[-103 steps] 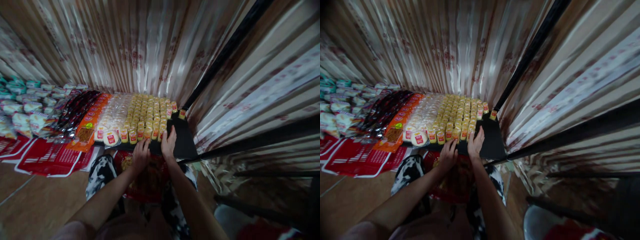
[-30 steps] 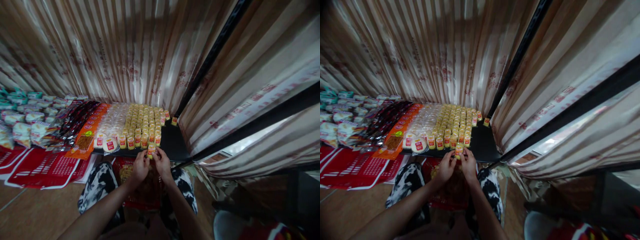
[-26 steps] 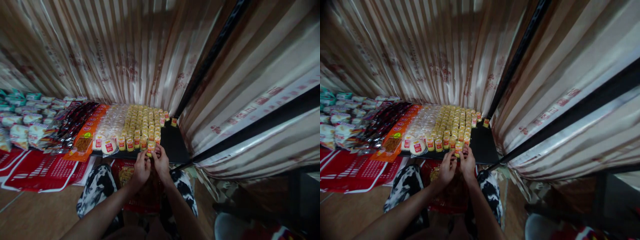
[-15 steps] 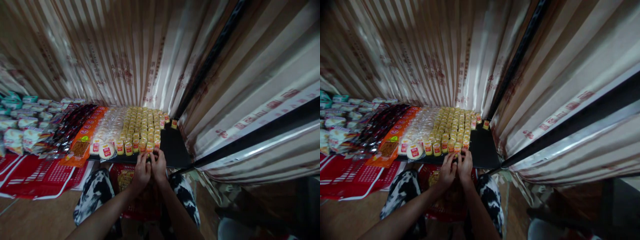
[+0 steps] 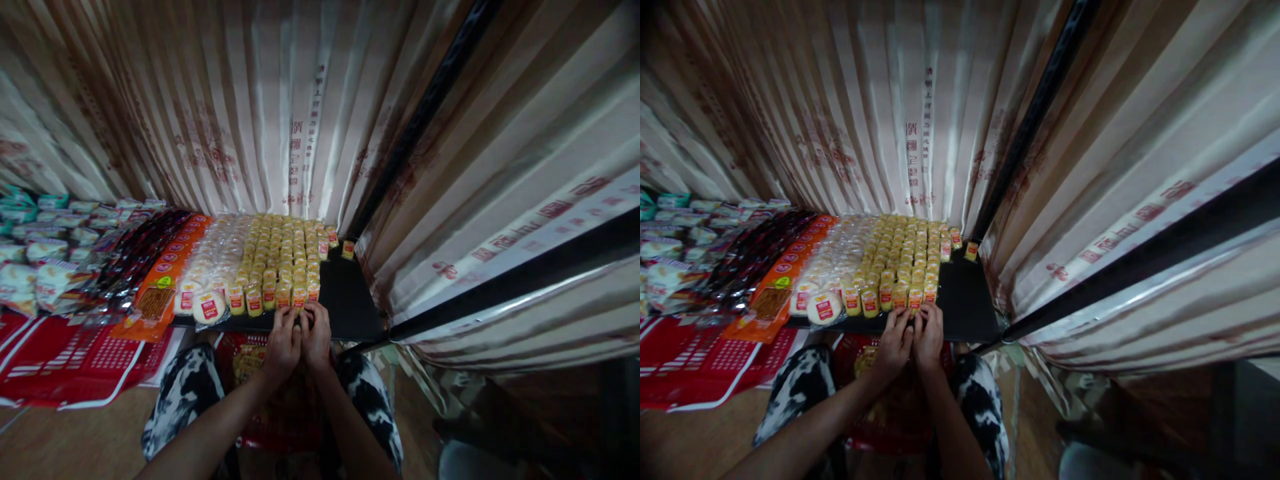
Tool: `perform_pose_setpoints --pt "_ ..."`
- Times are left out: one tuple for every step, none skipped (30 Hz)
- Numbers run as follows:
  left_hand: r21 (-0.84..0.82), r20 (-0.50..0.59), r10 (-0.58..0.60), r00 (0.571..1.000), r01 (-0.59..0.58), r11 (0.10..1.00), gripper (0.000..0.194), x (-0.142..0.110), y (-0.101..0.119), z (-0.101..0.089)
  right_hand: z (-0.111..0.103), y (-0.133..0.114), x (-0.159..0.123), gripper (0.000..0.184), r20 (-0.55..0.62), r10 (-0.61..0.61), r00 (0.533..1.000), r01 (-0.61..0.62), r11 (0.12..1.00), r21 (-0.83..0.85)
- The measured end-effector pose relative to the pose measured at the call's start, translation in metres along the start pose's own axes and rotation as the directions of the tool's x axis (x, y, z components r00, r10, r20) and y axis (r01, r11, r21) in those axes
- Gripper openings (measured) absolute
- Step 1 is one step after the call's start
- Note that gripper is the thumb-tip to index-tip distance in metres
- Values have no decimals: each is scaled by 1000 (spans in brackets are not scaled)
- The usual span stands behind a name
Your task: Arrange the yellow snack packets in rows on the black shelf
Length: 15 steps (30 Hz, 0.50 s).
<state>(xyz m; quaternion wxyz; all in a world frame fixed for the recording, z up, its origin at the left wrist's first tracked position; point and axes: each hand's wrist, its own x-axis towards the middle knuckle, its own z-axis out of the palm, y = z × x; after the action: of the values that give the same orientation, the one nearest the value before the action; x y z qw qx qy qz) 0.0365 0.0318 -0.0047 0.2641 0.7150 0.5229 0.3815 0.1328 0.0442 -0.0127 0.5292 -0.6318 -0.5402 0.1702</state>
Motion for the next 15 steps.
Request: perform_pose_setpoints --pt "-4 9 6 1000 -6 1000 41 0 0 0 1 2 0 22 6 -4 1000 4 1000 -7" --pt "-7 14 9 1000 -9 1000 41 1 0 -1 1 4 -1 24 14 -8 1000 9 1000 -16" --pt "-10 16 13 1000 -12 1000 41 1 1 -1 2 6 -1 26 18 -14 1000 14 999 -29" --pt "-10 16 18 1000 -18 1000 41 0 0 -1 2 8 -1 28 14 -19 1000 20 999 -47" --pt "-9 16 27 1000 -27 1000 41 0 0 -1 3 10 -1 29 -1 -27 1000 27 997 -71" --pt "-7 16 39 999 -39 999 41 0 -1 0 3 12 -1 31 -22 -38 999 36 995 -96" --pt "-4 18 52 998 -52 999 41 -1 -2 0 2 13 -1 31 -44 -54 998 48 991 -122" --pt "0 20 67 998 -67 998 41 -1 -3 1 2 14 0 32 -62 -74 995 64 987 -146" --pt "3 23 81 996 -81 997 42 -1 -4 2 1 15 0 32 -71 -98 993 85 982 -167" --pt "4 27 94 995 -94 996 42 -2 -5 3 1 16 1 32 -68 -122 990 107 977 -182" --pt "5 29 104 994 -104 995 43 -2 -6 4 1 17 1 32 -61 -142 988 128 973 -193" --pt "5 30 108 994 -108 994 43 -2 -7 6 0 18 1 33 -52 -158 986 144 969 -200" --pt "6 30 105 994 -105 994 43 -2 -7 7 0 20 1 33 -46 -167 985 154 966 -206" --pt "8 28 97 995 -97 995 43 -2 -7 8 0 21 1 34 -44 -171 984 158 964 -213" --pt "11 29 86 996 -86 996 44 -2 -7 9 1 23 1 34 -44 -172 984 159 962 -221"
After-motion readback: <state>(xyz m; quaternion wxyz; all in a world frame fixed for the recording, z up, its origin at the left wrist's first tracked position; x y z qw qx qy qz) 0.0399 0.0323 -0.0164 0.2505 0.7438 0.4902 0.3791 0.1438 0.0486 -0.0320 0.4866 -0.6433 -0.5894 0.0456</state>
